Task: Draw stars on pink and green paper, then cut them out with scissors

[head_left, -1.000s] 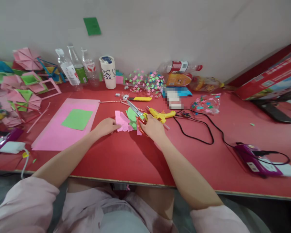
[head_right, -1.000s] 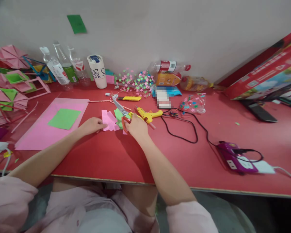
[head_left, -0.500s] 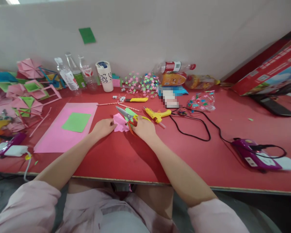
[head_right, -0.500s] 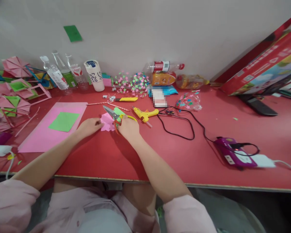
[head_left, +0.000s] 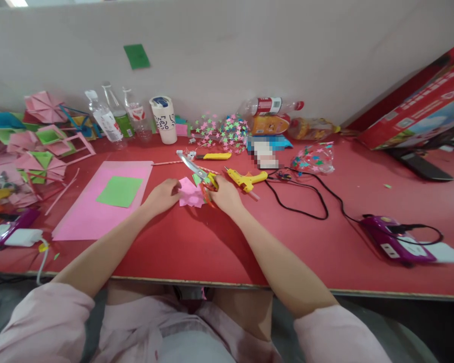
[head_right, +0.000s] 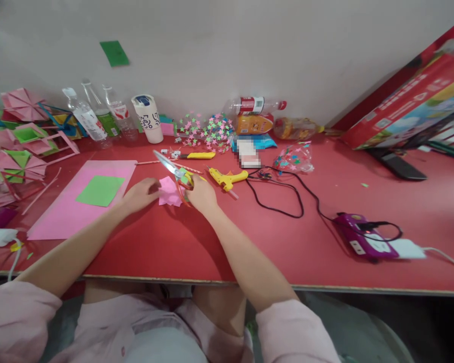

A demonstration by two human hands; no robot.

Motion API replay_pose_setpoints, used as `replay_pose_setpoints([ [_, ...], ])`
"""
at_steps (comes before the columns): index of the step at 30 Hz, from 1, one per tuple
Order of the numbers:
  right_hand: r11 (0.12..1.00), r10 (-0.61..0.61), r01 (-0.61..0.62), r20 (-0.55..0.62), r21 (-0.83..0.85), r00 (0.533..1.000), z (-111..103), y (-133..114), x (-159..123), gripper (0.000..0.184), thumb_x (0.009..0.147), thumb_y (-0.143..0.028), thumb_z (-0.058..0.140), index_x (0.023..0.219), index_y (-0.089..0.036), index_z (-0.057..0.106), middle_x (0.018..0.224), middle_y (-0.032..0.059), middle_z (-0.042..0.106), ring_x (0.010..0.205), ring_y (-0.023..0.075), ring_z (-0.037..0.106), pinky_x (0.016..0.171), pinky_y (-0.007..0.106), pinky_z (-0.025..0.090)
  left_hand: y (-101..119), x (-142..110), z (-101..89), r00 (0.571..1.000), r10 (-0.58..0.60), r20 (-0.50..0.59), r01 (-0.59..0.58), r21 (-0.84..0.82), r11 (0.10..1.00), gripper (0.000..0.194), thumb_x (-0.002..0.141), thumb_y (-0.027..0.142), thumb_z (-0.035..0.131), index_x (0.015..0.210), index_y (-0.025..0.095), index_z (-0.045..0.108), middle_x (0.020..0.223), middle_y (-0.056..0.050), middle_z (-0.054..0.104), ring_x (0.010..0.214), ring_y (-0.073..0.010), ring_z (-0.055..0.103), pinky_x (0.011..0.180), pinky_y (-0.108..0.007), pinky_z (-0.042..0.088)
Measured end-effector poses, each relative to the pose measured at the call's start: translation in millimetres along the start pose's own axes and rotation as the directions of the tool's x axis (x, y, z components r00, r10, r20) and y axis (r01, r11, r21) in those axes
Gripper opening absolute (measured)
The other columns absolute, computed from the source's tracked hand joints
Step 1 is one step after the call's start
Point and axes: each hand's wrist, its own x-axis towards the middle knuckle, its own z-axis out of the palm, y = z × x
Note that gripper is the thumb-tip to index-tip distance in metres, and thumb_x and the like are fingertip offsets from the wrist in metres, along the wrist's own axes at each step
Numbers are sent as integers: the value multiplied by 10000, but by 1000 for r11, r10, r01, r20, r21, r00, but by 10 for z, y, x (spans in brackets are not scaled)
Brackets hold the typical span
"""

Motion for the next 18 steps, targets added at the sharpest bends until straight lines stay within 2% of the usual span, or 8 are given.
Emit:
replay_pose_setpoints([
  [2, 998, 57, -56, -75, 23, 996, -34, 57, 36, 232, 803, -214, 536, 1022, -166, 594, 960, 96, 713, 880, 242, 651, 724, 300, 454, 63, 81, 29, 995, 98, 15, -98, -8, 995, 395, 903, 307, 483, 1232, 112, 584, 1318, -165, 617, 1217, -256, 569, 1059, -366, 424],
  [4, 995, 104, -102, -121, 16, 987, -65, 102, 68, 252, 815, -207, 523, 1054, -155, 585, 970, 102, 713, 894, 245, 655, 749, 309, 464, 146, 189, 87, 981, 190, 47, -189, -10, 982, 467, 934, 340, 469, 1347, 128, 519, 1494, -157, 484, 1398, -260, 417, 1167, -394, 317],
  [7, 988, 129, -136, -100, -67, 987, -71, 131, 88, 288, 844, -224, 527, 1115, -137, 574, 1027, 132, 717, 962, 269, 668, 798, 328, 472, 254, 360, 213, 953, 284, 105, -286, 1, 958, 510, 932, 376, 503, 1389, 150, 497, 1580, -154, 373, 1470, -293, 309, 1206, -462, 243],
  [10, 973, 105, -108, -29, -202, 994, -34, 118, 67, 322, 885, -265, 518, 1173, -131, 569, 1070, 153, 724, 1017, 295, 674, 826, 343, 473, 279, 451, 316, 937, 317, 146, -323, 23, 946, 471, 915, 364, 522, 1333, 150, 549, 1564, -167, 394, 1469, -343, 299, 1199, -551, 210],
  [12, 966, 77, -73, 9, -247, 997, 1, 98, 34, 341, 895, -279, 521, 1200, -133, 568, 1086, 155, 727, 1039, 295, 674, 835, 337, 471, 239, 437, 334, 931, 326, 166, -336, 33, 941, 447, 923, 361, 499, 1306, 142, 571, 1538, -171, 429, 1461, -347, 311, 1202, -558, 193],
  [16, 982, 27, -14, 67, -190, 997, 77, 21, -77, 381, 892, -315, 540, 1235, -152, 570, 1135, 139, 720, 1061, 292, 671, 808, 320, 476, 53, 252, 252, 924, 333, 189, -346, 41, 937, 460, 917, 374, 504, 1309, 142, 568, 1504, -162, 469, 1450, -335, 322, 1214, -507, 196],
  [18, 986, -7, 27, 124, -167, 992, 112, -44, -157, 394, 883, -315, 553, 1245, -161, 576, 1127, 131, 724, 1057, 287, 671, 806, 316, 475, -63, 111, 196, 926, 316, 206, -331, 41, 943, 456, 915, 392, 507, 1298, 156, 576, 1425, -155, 546, 1385, -335, 410, 1183, -502, 272],
])
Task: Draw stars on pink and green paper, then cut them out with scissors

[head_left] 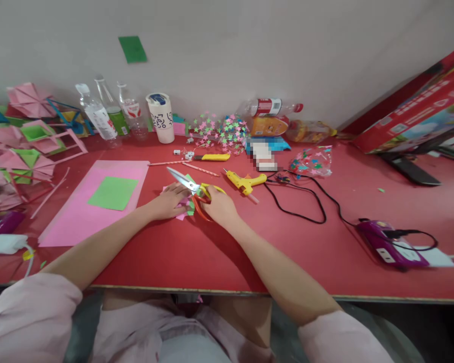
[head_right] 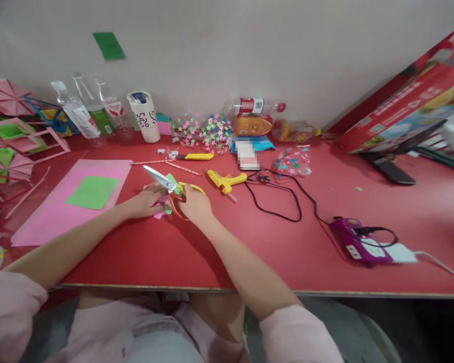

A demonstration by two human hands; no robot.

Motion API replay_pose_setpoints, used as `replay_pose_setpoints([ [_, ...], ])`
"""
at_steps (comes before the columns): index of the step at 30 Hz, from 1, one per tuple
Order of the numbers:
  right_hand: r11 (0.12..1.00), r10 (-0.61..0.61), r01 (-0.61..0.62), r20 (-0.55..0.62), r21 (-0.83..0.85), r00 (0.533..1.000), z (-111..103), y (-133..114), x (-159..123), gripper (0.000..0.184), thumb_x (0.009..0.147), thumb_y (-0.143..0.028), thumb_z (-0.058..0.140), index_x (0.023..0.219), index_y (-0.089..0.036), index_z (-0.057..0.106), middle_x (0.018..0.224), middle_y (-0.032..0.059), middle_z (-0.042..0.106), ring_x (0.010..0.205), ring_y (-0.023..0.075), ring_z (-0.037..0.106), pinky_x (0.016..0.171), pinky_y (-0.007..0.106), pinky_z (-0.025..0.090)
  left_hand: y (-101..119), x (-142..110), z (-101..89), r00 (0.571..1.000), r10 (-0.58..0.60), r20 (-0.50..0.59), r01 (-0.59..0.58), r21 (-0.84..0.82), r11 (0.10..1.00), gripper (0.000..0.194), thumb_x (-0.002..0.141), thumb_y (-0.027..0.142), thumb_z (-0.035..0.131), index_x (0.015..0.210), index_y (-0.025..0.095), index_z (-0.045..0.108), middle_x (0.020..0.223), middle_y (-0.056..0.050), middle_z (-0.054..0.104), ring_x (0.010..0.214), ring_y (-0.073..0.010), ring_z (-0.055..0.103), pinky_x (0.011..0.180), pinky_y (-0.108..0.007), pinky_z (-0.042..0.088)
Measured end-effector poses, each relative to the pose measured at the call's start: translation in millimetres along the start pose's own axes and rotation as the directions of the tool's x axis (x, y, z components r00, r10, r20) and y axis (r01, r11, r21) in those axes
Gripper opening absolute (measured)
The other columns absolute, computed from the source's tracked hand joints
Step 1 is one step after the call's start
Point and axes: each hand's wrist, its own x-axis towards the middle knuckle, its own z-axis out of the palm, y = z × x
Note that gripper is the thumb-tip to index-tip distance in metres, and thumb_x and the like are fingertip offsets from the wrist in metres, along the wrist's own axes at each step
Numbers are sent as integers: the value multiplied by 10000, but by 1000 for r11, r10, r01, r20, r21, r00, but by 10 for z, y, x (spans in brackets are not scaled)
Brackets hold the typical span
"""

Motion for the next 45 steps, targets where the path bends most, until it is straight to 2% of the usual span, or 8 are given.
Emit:
replay_pose_setpoints([
  [8, 982, -139, 127, 75, 137, 988, 61, -213, -223, 312, 818, -267, 597, 1118, -193, 640, 1053, 95, 733, 955, 250, 671, 752, 287, 450, -51, -501, 2, 997, -78, -11, 74, -208, 975, 444, 870, 392, 561, 1254, 180, 628, 1334, -135, 609, 1286, -329, 506, 1111, -463, 402],
  [12, 959, -76, 77, -14, 272, 997, 35, -137, -149, 223, 764, -249, 589, 977, -197, 626, 889, 55, 704, 803, 203, 624, 682, 270, 407, -59, -314, -102, 993, -74, -91, 38, -342, 939, 334, 886, 400, 543, 1095, 188, 695, 1171, -105, 677, 1175, -266, 592, 1079, -404, 444],
  [19, 915, 89, -18, -157, 402, 984, -21, 70, 44, 164, 632, -247, 564, 691, -229, 412, 658, -21, 524, 616, 139, 449, 592, 269, 297, -178, 159, -97, 986, -37, -163, -9, -274, 962, 487, 822, 310, 640, 1276, 139, 598, 1318, -148, 606, 1295, -304, 509, 1147, -476, 356],
  [24, 902, 82, -8, -152, 432, 985, 13, 86, 71, 197, 597, -254, 547, 665, -239, 362, 650, -28, 482, 623, 131, 412, 596, 271, 284, -175, 93, -63, 987, -50, -151, -1, -324, 946, 464, 748, 228, 657, 1205, 153, 636, 1191, -113, 623, 1209, -284, 535, 1104, -462, 388],
  [32, 873, 61, -9, -91, 488, 994, 72, 79, 50, 231, 613, -304, 619, 683, -226, 413, 622, -54, 430, 610, 116, 370, 587, 265, 290, -220, 42, -167, 970, -222, -95, 109, -650, 752, 185, 690, 291, 591, 802, 158, 655, 852, -26, 611, 770, -162, 590, 766, -329, 507],
  [35, 788, 39, -25, -9, 615, 999, 120, 41, 24, 284, 637, -392, 673, 746, -214, 479, 642, -56, 453, 619, 117, 389, 587, 262, 320, -202, 24, -167, 971, -229, -74, 108, -717, 689, 281, 684, 345, 581, 868, 153, 671, 820, -29, 649, 726, -163, 605, 699, -320, 507],
  [39, 690, 14, -9, 0, 723, 1000, 199, -37, -26, 303, 641, -372, 677, 842, -205, 523, 722, -40, 532, 681, 134, 464, 622, 268, 374, -118, 6, -156, 980, -170, -102, 28, -778, 628, 298, 685, 318, 601, 918, 156, 693, 921, -46, 693, 861, -186, 638, 824, -348, 510],
  [45, 646, 96, 59, -157, 761, 983, 207, -9, -14, 284, 637, -318, 669, 821, -222, 475, 725, -46, 528, 664, 127, 467, 618, 268, 379, -130, -18, -120, 981, -137, -139, 14, -651, 759, 583, 613, 123, 556, 1191, 172, 617, 1098, -63, 661, 969, -190, 623, 913, -362, 502],
])
